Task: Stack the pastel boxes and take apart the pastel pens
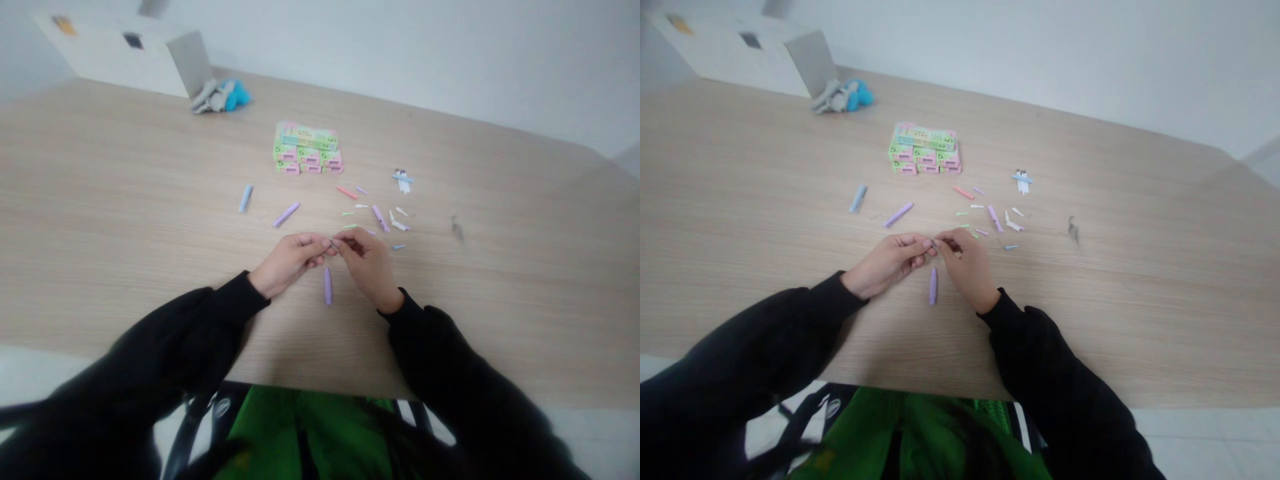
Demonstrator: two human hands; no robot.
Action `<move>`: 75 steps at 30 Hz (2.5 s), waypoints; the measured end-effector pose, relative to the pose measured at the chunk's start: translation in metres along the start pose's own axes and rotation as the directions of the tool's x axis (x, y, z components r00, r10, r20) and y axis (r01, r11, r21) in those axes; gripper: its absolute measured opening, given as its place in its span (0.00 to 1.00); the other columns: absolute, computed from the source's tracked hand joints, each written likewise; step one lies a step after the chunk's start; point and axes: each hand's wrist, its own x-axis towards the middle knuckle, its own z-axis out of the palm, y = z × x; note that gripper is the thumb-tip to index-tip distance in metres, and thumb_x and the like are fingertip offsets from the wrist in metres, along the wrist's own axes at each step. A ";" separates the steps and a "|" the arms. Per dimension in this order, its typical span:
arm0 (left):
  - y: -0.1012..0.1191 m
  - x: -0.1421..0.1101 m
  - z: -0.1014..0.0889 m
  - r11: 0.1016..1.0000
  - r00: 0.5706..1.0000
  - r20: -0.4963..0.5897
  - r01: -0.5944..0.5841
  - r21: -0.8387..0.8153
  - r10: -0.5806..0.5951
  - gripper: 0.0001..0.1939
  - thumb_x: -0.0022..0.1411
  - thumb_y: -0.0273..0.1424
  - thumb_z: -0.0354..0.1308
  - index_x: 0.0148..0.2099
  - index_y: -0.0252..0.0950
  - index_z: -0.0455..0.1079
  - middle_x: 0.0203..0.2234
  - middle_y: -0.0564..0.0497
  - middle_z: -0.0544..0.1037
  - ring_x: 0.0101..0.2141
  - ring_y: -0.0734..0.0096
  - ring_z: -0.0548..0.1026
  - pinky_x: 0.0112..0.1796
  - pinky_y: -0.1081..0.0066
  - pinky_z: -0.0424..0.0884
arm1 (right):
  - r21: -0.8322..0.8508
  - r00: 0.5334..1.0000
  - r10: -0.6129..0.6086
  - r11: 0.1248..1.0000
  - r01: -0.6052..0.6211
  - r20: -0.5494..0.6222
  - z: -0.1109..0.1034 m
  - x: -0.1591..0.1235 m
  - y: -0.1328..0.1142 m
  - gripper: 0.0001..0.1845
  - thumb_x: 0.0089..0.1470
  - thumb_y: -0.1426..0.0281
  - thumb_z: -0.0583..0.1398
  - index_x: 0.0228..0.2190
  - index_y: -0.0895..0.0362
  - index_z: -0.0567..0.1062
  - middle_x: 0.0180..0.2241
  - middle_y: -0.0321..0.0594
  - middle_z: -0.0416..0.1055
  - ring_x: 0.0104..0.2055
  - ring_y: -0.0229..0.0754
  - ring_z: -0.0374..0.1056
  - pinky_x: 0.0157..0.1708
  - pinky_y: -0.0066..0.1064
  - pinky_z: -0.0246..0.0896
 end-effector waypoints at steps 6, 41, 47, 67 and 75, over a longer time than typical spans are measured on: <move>-0.001 -0.001 -0.001 0.999 1.000 -0.003 -0.024 0.030 0.024 0.09 0.53 0.33 0.70 0.32 0.30 0.79 0.29 0.49 0.80 0.24 0.81 0.65 0.27 0.76 0.58 | 0.012 0.997 -0.068 0.998 0.068 0.048 -0.004 0.001 -0.001 0.07 0.58 0.73 0.60 0.32 0.53 0.79 0.31 0.37 0.75 0.36 0.40 0.70 0.37 0.34 0.63; -0.004 0.001 -0.002 1.000 0.997 0.079 -0.002 0.003 0.001 0.10 0.58 0.32 0.66 0.30 0.31 0.72 0.24 0.53 0.76 0.24 0.80 0.68 0.30 0.75 0.63 | 0.009 0.996 -0.006 1.000 0.006 0.087 -0.006 0.000 -0.006 0.06 0.56 0.75 0.60 0.32 0.54 0.78 0.30 0.36 0.75 0.33 0.39 0.69 0.35 0.33 0.63; 0.001 -0.001 -0.003 0.999 0.996 0.079 0.038 -0.023 -0.036 0.07 0.58 0.29 0.65 0.30 0.31 0.73 0.23 0.52 0.76 0.25 0.79 0.69 0.31 0.75 0.64 | 0.103 0.993 0.032 0.994 -0.044 0.115 -0.007 -0.001 -0.005 0.06 0.55 0.73 0.61 0.32 0.54 0.79 0.28 0.34 0.73 0.32 0.38 0.68 0.34 0.33 0.63; 0.006 -0.002 0.000 1.000 0.999 0.050 0.013 0.009 -0.013 0.06 0.56 0.26 0.63 0.27 0.30 0.74 0.20 0.52 0.75 0.22 0.81 0.67 0.26 0.78 0.62 | 0.155 0.995 0.078 0.984 -0.087 0.064 -0.008 -0.003 -0.006 0.05 0.54 0.75 0.62 0.32 0.56 0.79 0.25 0.33 0.72 0.29 0.36 0.68 0.32 0.31 0.63; 0.007 -0.003 0.001 1.000 0.998 0.066 0.010 0.027 -0.012 0.08 0.57 0.28 0.65 0.27 0.30 0.74 0.20 0.52 0.75 0.22 0.81 0.67 0.26 0.77 0.62 | 0.082 0.999 0.042 0.996 -0.044 0.024 -0.009 -0.004 -0.008 0.06 0.55 0.76 0.61 0.32 0.56 0.79 0.26 0.33 0.73 0.29 0.36 0.68 0.31 0.31 0.62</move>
